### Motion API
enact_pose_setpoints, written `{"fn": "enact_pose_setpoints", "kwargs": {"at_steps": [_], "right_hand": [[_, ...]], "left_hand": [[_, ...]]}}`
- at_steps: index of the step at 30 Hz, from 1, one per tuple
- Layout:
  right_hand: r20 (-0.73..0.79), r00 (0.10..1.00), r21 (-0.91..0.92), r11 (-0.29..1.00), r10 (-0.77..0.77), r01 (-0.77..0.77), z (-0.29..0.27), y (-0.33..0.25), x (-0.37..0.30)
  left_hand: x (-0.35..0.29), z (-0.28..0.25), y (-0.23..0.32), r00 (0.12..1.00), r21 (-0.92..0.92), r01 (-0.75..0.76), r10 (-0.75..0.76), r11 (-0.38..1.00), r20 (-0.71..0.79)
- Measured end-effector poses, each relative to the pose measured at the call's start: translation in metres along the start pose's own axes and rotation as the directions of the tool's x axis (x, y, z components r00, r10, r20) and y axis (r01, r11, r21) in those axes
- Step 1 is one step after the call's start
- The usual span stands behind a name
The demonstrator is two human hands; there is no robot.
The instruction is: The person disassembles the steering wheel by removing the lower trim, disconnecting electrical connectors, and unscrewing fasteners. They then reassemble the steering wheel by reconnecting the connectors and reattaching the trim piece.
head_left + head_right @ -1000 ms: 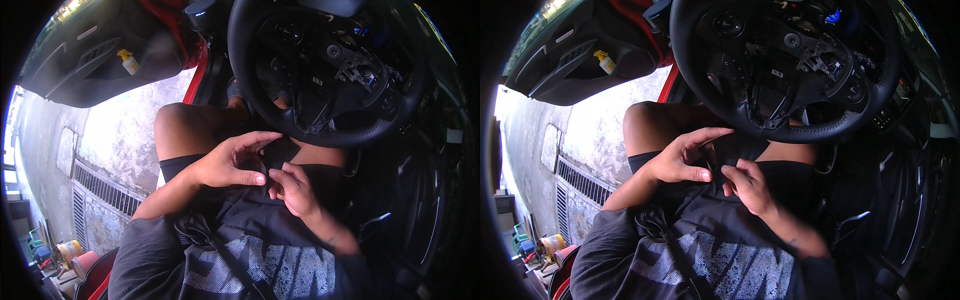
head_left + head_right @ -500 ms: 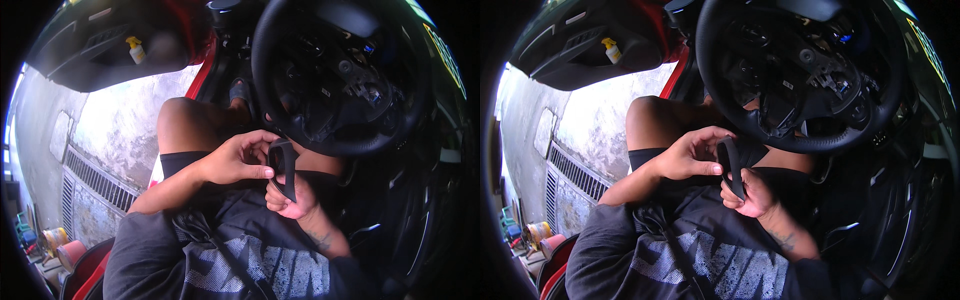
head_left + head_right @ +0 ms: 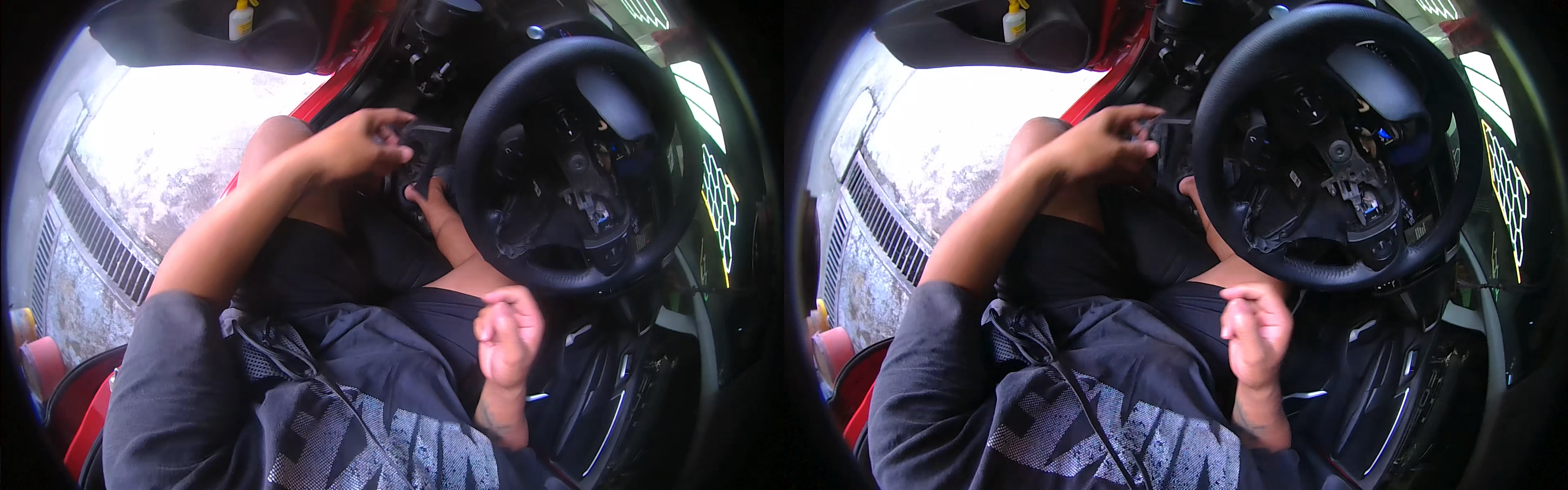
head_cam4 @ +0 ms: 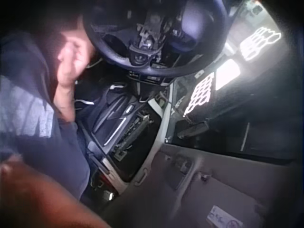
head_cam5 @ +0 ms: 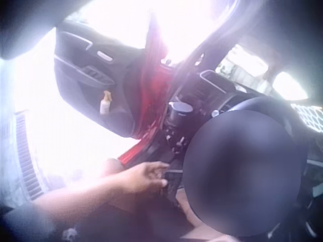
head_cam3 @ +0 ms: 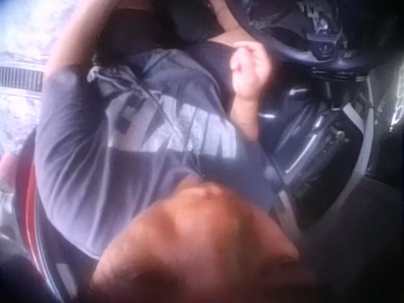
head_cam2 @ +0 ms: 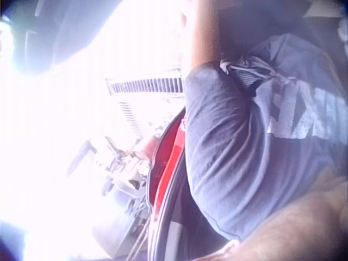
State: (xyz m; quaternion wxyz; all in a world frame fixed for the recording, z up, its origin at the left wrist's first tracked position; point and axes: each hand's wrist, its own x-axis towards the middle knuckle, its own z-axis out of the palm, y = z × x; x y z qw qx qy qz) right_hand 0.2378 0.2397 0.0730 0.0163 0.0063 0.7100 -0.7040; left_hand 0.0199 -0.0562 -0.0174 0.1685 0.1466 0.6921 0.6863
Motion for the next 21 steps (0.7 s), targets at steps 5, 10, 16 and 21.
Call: {"fn": "enact_pose_setpoints", "kwargs": {"at_steps": [5, 10, 16, 21], "right_hand": [[-0.123, 0.965, -0.164, 0.963, -0.233, 0.212, -0.01, -0.035, 0.036], [-0.213, 0.94, -0.315, 0.929, -0.268, 0.193, -0.025, -0.042, 0.07], [-0.216, 0.902, -0.571, 0.798, -0.374, 0.195, -0.012, -0.026, 0.108], [-0.188, 0.847, -0.753, 0.626, -0.498, 0.201, 0.0, -0.011, 0.135]], "left_hand": [[0.094, 0.007, -0.003, 0.909, -0.058, -0.29, 0.294, 0.955, 0.295], [0.118, 0.055, 0.002, 0.846, -0.414, -0.293, 0.435, 0.862, 0.307], [0.144, 0.062, 0.003, 0.823, -0.484, -0.296, 0.477, 0.823, 0.309], [0.139, 0.065, 0.009, 0.825, -0.402, -0.358, 0.487, 0.843, 0.287]]}}
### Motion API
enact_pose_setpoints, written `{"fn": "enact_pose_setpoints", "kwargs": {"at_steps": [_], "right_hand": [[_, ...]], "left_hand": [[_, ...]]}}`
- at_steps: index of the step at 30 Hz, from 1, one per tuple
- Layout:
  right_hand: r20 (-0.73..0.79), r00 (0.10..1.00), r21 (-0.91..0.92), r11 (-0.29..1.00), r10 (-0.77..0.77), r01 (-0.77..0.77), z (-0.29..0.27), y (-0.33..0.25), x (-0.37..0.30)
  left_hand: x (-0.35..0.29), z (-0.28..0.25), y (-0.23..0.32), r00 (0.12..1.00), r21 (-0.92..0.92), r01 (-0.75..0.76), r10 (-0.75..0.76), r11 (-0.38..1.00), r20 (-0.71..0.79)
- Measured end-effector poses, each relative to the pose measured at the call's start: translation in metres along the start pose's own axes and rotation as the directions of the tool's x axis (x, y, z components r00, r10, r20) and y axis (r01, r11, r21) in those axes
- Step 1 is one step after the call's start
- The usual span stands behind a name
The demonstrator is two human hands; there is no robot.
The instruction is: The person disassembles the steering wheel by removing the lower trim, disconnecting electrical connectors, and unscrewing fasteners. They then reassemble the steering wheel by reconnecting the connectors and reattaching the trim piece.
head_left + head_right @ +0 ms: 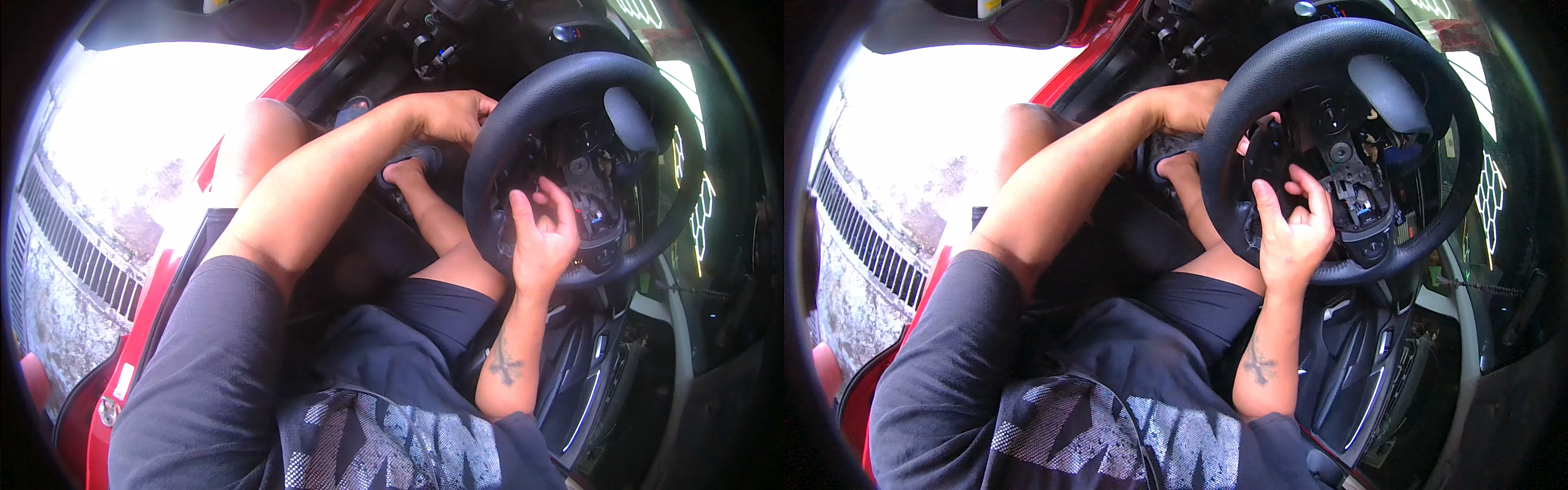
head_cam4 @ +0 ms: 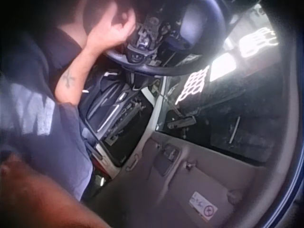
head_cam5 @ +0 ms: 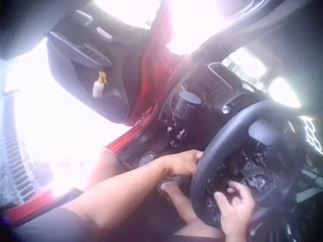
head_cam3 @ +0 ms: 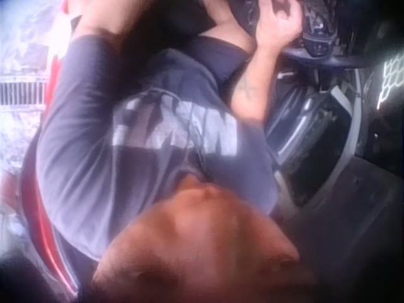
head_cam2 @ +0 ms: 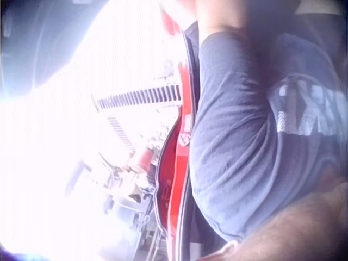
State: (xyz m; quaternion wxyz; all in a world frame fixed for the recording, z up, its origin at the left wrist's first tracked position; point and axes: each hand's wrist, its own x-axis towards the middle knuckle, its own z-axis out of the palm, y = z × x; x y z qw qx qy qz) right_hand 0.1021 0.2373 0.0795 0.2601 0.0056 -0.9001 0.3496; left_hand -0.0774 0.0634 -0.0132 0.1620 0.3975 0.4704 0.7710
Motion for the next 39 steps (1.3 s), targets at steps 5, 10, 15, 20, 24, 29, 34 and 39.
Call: {"fn": "enact_pose_setpoints", "kwargs": {"at_steps": [5, 10, 15, 20, 24, 29, 34, 39], "right_hand": [[-0.031, 0.993, -0.173, 0.979, -0.116, 0.109, 0.006, 0.002, 0.008], [-0.032, 0.978, -0.248, 0.949, -0.207, 0.193, 0.008, -0.002, 0.006], [-0.021, 0.994, -0.114, 0.988, -0.107, 0.103, 0.006, -0.002, 0.004], [-0.023, 0.976, -0.046, 0.976, -0.216, 0.214, 0.005, 0.004, 0.001], [-0.017, 0.958, -0.058, 0.957, -0.285, 0.283, 0.004, 0.012, 0.0], [-0.008, 0.953, -0.053, 0.951, -0.304, 0.304, 0.003, 0.014, 0.0], [0.005, 0.96, -0.106, 0.955, -0.279, 0.278, 0.002, 0.01, 0.0], [-0.01, 0.946, -0.092, 0.942, -0.324, 0.322, 0.005, 0.018, 0.001]], "left_hand": [[-0.007, -0.002, 0.013, 0.994, 0.005, 0.106, -0.106, 0.994, 0.015], [-0.025, 0.016, 0.005, 0.992, -0.382, 0.121, -0.128, 0.916, 0.007], [-0.032, 0.024, 0.022, 0.981, -0.115, 0.117, -0.132, 0.986, -0.141], [-0.027, 0.029, 0.015, 0.977, 0.287, 0.014, 0.048, 0.958, -0.206], [-0.03, 0.043, 0.013, 0.961, 0.114, 0.111, -0.078, 0.987, -0.266], [-0.027, 0.047, 0.011, 0.949, 0.195, 0.079, -0.014, 0.978, -0.314], [-0.025, 0.046, 0.016, 0.949, 0.264, -0.011, 0.093, 0.965, -0.301], [-0.022, 0.036, 0.03, 0.975, 0.299, 0.045, 0.024, 0.953, -0.222]]}}
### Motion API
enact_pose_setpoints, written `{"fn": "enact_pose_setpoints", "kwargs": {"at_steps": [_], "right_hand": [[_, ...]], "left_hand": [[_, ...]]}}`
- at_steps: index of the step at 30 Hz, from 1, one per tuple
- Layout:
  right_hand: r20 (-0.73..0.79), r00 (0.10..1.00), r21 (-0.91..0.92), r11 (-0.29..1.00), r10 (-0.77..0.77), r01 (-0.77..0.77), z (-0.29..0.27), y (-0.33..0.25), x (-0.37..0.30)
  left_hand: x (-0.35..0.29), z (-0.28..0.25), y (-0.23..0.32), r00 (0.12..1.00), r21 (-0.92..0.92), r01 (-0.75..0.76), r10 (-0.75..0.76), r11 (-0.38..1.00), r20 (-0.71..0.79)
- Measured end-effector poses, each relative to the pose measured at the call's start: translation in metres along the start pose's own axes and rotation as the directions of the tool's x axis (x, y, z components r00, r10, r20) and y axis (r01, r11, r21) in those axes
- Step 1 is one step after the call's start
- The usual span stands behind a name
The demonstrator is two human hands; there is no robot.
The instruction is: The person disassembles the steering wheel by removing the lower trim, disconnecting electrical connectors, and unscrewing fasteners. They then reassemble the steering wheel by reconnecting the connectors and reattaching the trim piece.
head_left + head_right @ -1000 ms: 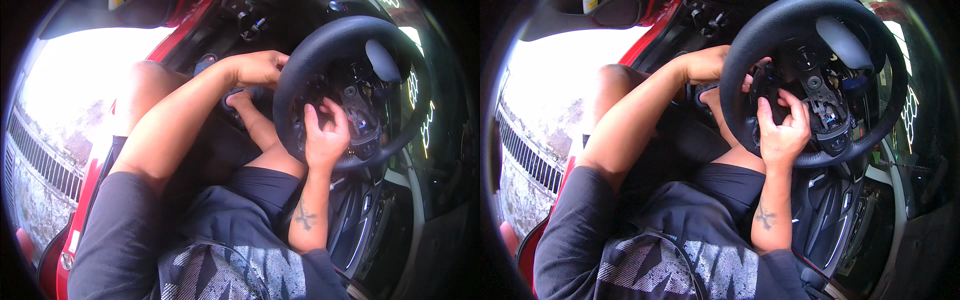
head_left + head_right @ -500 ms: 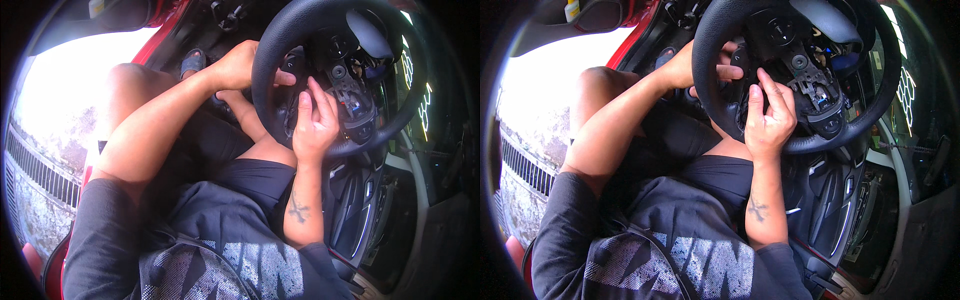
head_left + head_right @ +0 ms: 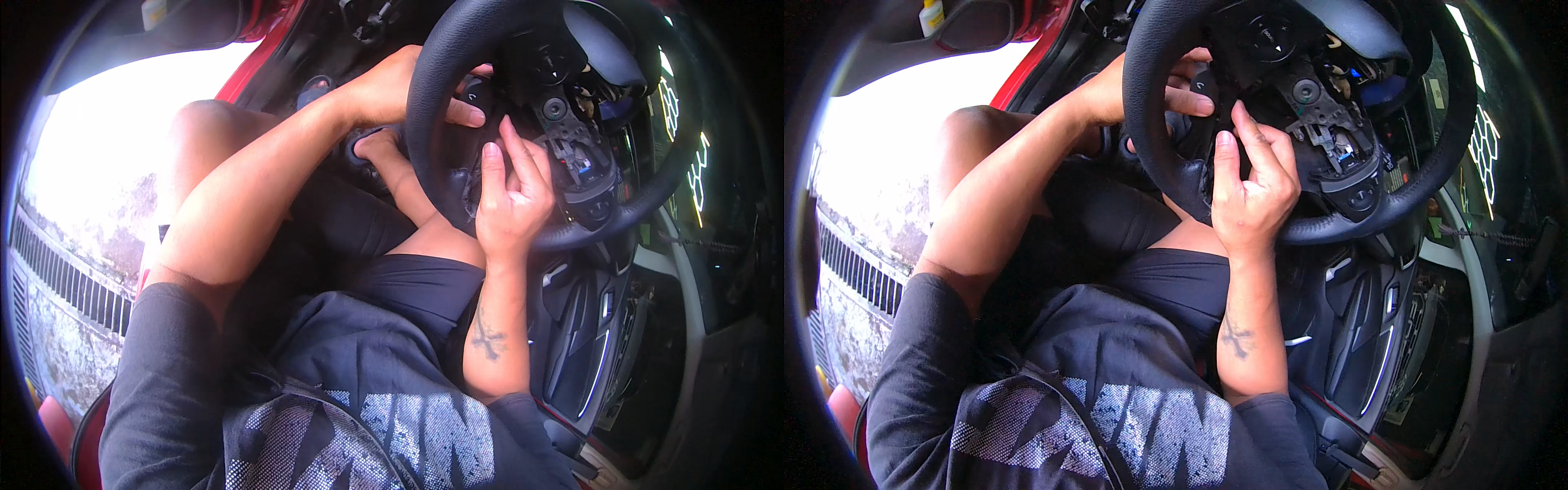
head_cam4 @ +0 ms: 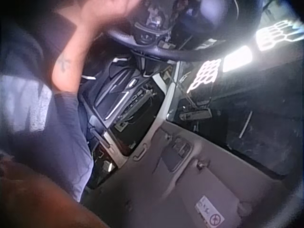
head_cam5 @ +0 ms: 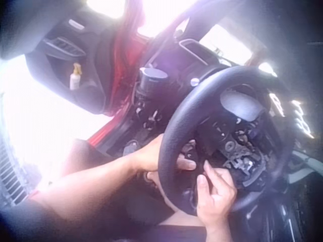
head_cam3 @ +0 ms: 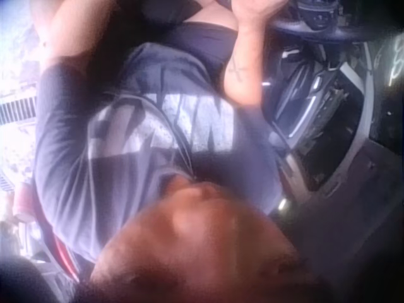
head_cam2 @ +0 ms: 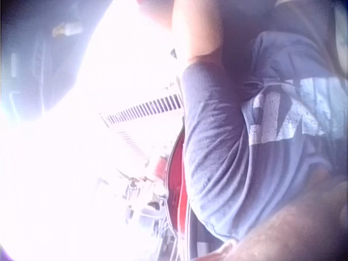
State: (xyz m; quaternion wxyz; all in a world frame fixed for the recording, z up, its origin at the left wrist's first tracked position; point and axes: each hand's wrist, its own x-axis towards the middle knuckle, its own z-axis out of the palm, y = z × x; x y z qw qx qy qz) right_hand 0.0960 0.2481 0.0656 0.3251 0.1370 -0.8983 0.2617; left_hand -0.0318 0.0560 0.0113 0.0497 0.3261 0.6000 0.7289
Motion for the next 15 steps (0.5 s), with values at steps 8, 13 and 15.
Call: {"fn": "enact_pose_setpoints", "kwargs": {"at_steps": [8, 13, 15], "right_hand": [[0.013, 0.998, -0.09, 0.994, -0.06, 0.061, 0.002, -0.004, 0.0], [0.007, 0.999, -0.021, 0.999, 0.045, -0.044, 0.0, -0.009, 0.002], [-0.027, 0.991, 0.015, 0.992, 0.128, -0.128, 0.0, -0.01, 0.002]], "left_hand": [[0.008, -0.004, -0.005, 0.995, -0.028, -0.104, 0.104, 0.994, 0.005], [0.01, 0.0, -0.013, 0.996, -0.165, -0.09, 0.088, 0.982, -0.019], [0.006, 0.004, -0.012, 0.995, -0.256, -0.101, 0.096, 0.961, -0.031]]}}
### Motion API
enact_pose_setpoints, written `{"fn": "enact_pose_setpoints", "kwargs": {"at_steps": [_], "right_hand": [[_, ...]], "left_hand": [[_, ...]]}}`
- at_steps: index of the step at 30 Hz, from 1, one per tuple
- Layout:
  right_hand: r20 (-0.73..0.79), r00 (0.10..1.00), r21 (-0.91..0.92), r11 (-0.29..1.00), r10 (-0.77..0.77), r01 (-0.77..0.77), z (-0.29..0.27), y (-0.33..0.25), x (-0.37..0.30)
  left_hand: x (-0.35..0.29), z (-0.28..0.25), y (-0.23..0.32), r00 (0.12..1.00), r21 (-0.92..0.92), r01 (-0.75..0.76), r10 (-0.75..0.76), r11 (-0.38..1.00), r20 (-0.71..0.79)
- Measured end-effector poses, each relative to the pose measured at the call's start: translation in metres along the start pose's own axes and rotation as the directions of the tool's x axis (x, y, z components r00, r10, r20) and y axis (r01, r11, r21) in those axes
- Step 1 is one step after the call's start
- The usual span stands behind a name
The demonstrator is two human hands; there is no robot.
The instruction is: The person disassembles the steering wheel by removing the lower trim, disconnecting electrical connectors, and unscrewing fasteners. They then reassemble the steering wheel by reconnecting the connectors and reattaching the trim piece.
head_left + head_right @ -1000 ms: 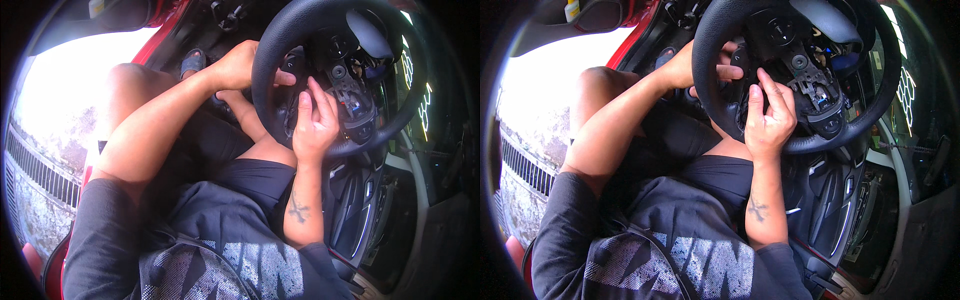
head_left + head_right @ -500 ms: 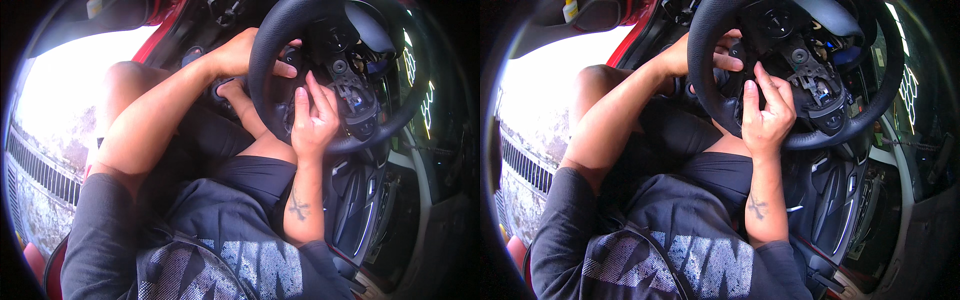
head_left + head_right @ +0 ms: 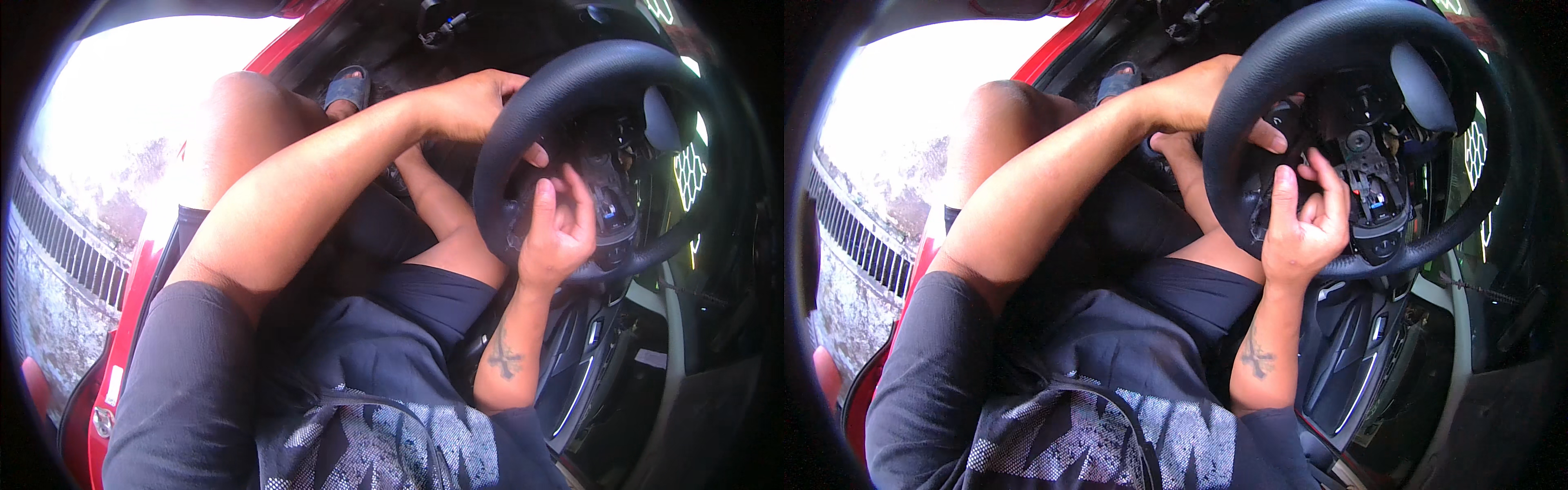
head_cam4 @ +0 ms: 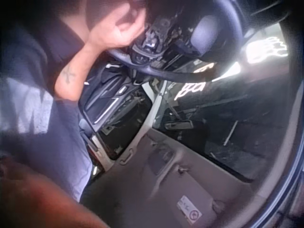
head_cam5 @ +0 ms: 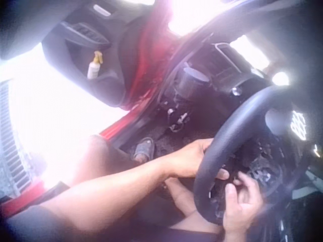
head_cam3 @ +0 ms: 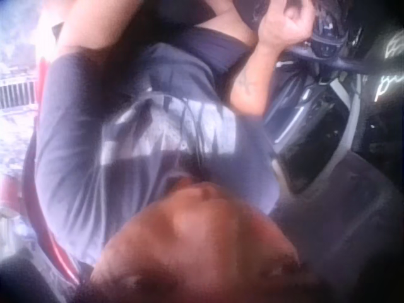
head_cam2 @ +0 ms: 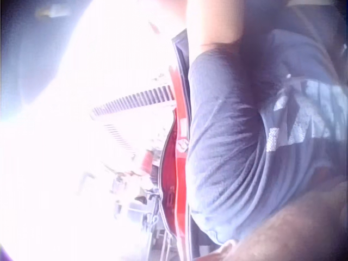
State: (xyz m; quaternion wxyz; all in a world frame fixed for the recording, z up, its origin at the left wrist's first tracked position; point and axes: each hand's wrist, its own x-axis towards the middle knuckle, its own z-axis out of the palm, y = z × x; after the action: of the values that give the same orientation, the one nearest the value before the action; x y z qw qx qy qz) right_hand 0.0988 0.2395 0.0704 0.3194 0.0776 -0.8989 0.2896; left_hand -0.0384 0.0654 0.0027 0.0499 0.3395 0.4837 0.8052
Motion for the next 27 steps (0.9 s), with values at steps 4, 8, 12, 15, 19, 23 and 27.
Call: {"fn": "enact_pose_setpoints", "kwargs": {"at_steps": [4, 8, 12, 15, 19, 23, 27], "right_hand": [[-0.066, 0.996, 0.036, 0.997, 0.066, -0.064, 0.009, -0.002, 0.013], [-0.113, 0.987, 0.179, 0.98, 0.111, -0.09, 0.018, 0.006, 0.021], [-0.162, 0.982, 0.128, 0.989, 0.098, -0.077, 0.03, -0.015, 0.032], [-0.108, 0.982, 0.154, 0.979, 0.153, -0.135, 0.032, -0.017, 0.038], [-0.094, 0.987, 0.121, 0.986, 0.13, -0.119, 0.027, -0.007, 0.029], [-0.075, 0.993, 0.086, 0.993, 0.09, -0.083, 0.026, 0.001, 0.027], [-0.057, 0.998, 0.074, 0.997, 0.036, -0.031, 0.03, 0.004, 0.029]], "left_hand": [[-0.011, 0.003, 0.0, 0.999, -0.198, 0.041, -0.041, 0.979, 0.005], [-0.012, 0.004, -0.004, 0.997, -0.277, 0.072, -0.068, 0.958, 0.025], [-0.01, 0.005, -0.008, 0.999, -0.3, 0.032, -0.027, 0.953, 0.02], [-0.01, -0.002, -0.013, 0.991, -0.364, 0.137, -0.123, 0.921, 0.06], [-0.007, -0.004, -0.008, 0.969, -0.457, 0.245, -0.223, 0.855, 0.102], [0.001, -0.005, 0.003, 0.947, -0.454, 0.318, -0.3, 0.832, 0.114], [-0.001, -0.007, 0.011, 0.938, -0.492, 0.336, -0.332, 0.803, 0.1]]}}
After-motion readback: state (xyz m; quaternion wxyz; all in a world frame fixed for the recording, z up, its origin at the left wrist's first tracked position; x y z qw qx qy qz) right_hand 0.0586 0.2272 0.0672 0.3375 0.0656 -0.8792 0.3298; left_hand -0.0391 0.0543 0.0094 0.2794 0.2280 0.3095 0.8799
